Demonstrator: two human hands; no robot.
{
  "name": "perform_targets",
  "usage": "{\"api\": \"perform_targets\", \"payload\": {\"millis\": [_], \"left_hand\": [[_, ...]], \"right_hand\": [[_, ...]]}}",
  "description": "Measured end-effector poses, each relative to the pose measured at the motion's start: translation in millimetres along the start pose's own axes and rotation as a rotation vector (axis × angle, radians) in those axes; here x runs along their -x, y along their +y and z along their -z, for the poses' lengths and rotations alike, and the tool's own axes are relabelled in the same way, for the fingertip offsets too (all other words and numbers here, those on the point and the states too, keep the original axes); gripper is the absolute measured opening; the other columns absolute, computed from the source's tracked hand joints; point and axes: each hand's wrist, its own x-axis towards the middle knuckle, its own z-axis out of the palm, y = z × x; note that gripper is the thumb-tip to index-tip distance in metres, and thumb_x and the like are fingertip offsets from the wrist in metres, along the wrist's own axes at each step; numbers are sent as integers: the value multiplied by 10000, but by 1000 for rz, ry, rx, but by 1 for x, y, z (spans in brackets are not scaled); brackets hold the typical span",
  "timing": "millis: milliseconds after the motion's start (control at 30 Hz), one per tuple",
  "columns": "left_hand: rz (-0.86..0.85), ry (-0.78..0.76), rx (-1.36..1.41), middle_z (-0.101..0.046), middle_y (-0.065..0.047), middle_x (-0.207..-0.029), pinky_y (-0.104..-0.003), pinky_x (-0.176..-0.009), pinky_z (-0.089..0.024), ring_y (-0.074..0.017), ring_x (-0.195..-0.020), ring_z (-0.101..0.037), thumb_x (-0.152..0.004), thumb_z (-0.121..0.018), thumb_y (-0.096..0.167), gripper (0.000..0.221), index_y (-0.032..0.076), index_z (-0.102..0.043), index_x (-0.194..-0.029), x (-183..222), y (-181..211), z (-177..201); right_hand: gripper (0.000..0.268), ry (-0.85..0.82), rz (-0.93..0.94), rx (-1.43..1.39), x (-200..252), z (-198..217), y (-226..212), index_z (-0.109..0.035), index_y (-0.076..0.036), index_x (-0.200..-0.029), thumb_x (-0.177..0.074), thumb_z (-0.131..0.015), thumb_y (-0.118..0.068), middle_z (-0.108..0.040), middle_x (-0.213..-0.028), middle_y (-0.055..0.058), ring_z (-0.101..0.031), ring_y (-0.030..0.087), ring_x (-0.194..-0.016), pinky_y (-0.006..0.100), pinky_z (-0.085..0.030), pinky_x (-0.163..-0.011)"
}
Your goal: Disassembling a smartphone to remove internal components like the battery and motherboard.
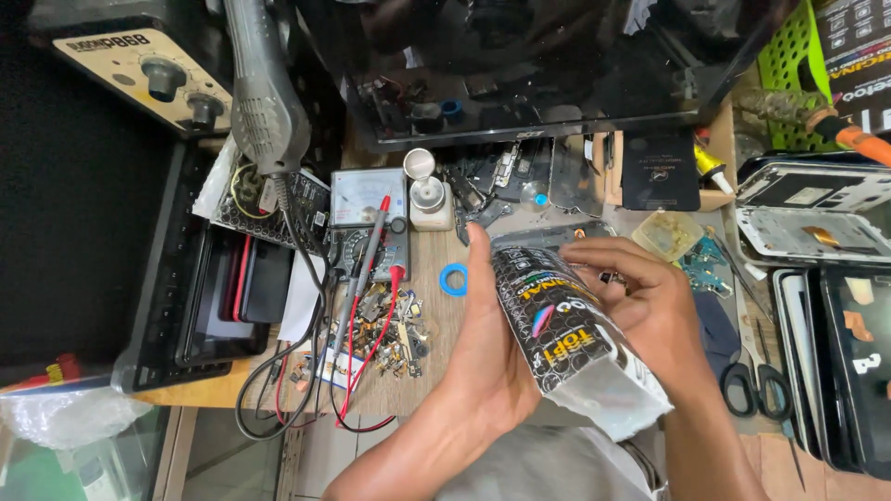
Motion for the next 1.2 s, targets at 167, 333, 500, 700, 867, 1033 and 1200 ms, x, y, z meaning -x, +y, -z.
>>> {"api": "perform_targets", "payload": {"millis": [167, 333, 500, 700, 867, 1033, 1200], "left_hand": [[0, 23, -3, -707, -195, -929, -494, -902, -618, -317, -940, -732, -921, -514, 876, 880, 21, -628, -1096, 3, -3, -1], [-25, 44, 7, -687, -143, -874, -458, -859, -635, -295, -917, -740, -923, -527, 849, 803, 66, -596, -1087, 0, -7, -3], [20, 93, -14, -710, -129, -895, -433, -921, -625, -252, -916, -737, -894, -533, 864, 854, 44, -644, -1104, 3, -9, -6], [-6, -7, -16, -742, -177, -935, -400, -821, -638, -261, -844, -758, -936, -490, 861, 892, 38, -623, -1255, 2, -7, -1], [-90, -58, -170, -607, -196, -1094, -599, -913, -573, -308, -902, -660, -961, -532, 671, 736, 90, -490, -1410, 5, 6, 2], [-133, 81, -285, -552, -87, -849, -419, -715, -637, -177, -642, -576, -1007, -561, 503, 425, 95, -567, -1129, -5, 12, 29], [-490, -246, -480, -589, -183, -1173, -451, -856, -652, -323, -1006, -700, -967, -619, -12, 366, 10, -449, -1291, -16, 8, 55]], "right_hand": [[155, 56, -147, -151, 1, -6, 7, -772, -27, -1062, -941, -676, -20, -767, -1090, 110, -724, 191, -1066, 275, -587, -949], [150, 63, -214, -132, 1, -4, 10, -789, -56, -1039, -947, -686, -115, -782, -1079, 81, -738, 182, -1047, 285, -586, -953], [127, 28, -277, -219, 3, -1, 21, -756, -24, -969, -950, -677, -123, -765, -1056, 87, -710, 170, -938, 285, -547, -857], [175, -14, -156, -202, 9, 5, 49, -741, -9, -1012, -893, -711, -133, -760, -1078, 123, -717, 220, -1052, 327, -569, -988], [305, 118, -332, 20, 19, 4, 42, -457, -132, -667, -623, -757, -98, -401, -631, -56, -388, 105, -665, 300, -305, -600], [142, 77, 23, -145, 16, 5, 32, -745, 15, -1024, -899, -678, 21, -767, -1091, 134, -712, 200, -1043, 308, -533, -973], [167, 131, 69, 87, 18, 3, 12, -707, -12, -990, -990, -601, -141, -729, -992, 77, -676, 203, -932, 318, -490, -833]]}}
